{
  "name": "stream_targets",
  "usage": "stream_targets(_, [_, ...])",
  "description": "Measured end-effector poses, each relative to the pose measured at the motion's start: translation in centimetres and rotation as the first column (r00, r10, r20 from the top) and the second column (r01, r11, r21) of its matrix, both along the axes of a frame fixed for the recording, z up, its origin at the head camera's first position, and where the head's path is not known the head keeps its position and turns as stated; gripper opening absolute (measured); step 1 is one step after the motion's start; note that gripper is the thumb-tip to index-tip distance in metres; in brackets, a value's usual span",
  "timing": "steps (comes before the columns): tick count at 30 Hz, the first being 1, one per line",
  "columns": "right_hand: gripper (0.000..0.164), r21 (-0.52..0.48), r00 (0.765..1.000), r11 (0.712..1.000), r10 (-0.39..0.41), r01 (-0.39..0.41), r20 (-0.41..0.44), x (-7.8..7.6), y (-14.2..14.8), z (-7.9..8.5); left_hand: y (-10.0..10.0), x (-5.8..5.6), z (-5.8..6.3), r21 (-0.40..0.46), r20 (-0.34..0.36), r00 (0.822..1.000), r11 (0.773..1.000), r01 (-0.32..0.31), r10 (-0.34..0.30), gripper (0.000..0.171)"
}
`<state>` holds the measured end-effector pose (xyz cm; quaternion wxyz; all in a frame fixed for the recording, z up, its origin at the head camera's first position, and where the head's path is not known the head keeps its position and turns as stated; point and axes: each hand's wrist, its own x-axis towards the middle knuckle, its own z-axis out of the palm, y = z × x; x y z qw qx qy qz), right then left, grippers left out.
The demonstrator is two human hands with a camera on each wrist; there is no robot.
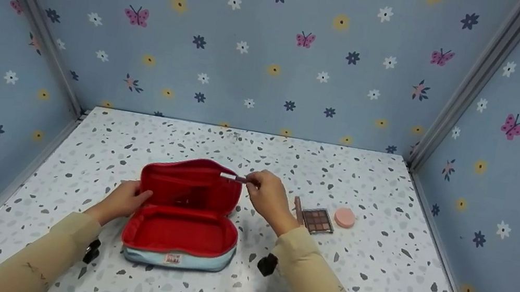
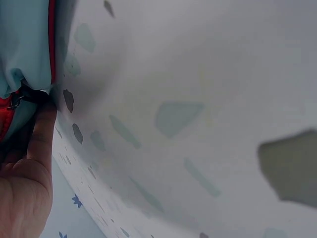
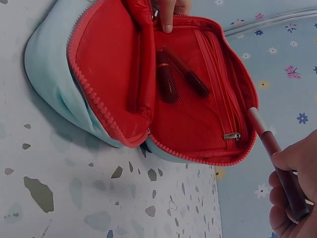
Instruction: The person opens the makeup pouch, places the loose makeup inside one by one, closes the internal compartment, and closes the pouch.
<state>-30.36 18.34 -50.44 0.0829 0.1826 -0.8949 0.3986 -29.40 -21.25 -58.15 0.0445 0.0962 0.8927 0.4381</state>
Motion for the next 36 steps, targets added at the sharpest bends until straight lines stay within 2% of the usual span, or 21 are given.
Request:
stream_targets(3, [0.014, -0.004, 1.0, 1.0, 0.013, -0.013, 0.018, -0.1, -0.7, 0.3, 0.0, 0.0, -0.1, -0.003, 0.005, 1.0, 1.0, -0.006, 0.006, 0.028])
stream_targets(5, [0.014, 0.0, 1.0, 1.0, 0.023, -0.023, 0.013, -0.2, -1.3, 0.4, 0.5, 0.2, 0.4, -0.02, 0.042, 0.999, 0.999, -0.033, 0.034, 0.028])
stream_targets(12, [0.014, 0.0, 0.998, 0.998, 0.065, -0.065, 0.008, -0.6, -3.3, 0.8, 0.8, 0.3, 0.5, -0.03, 0.091, 0.993, 0.997, -0.076, 0.078, 0.03])
stream_targets(20, [0.017, 0.021, 0.996, 0.997, 0.078, -0.079, 0.049, -0.8, -5.0, 1.3, 0.8, 0.3, 0.5, -0.032, 0.067, 0.995, 0.997, -0.072, 0.074, 0.03])
stream_targets(27, [0.017, 0.091, 0.997, 0.992, 0.081, -0.082, 0.014, -1.4, -6.3, 1.2, 0.8, 0.4, 0.4, -0.027, 0.068, 0.995, 0.997, -0.071, 0.073, 0.029])
stream_targets(36, [0.019, 0.13, 0.994, 0.985, 0.113, -0.113, 0.004, -1.9, -7.8, 0.9, 0.8, 0.3, 0.5, -0.037, 0.05, 0.996, 0.997, -0.074, 0.075, 0.025])
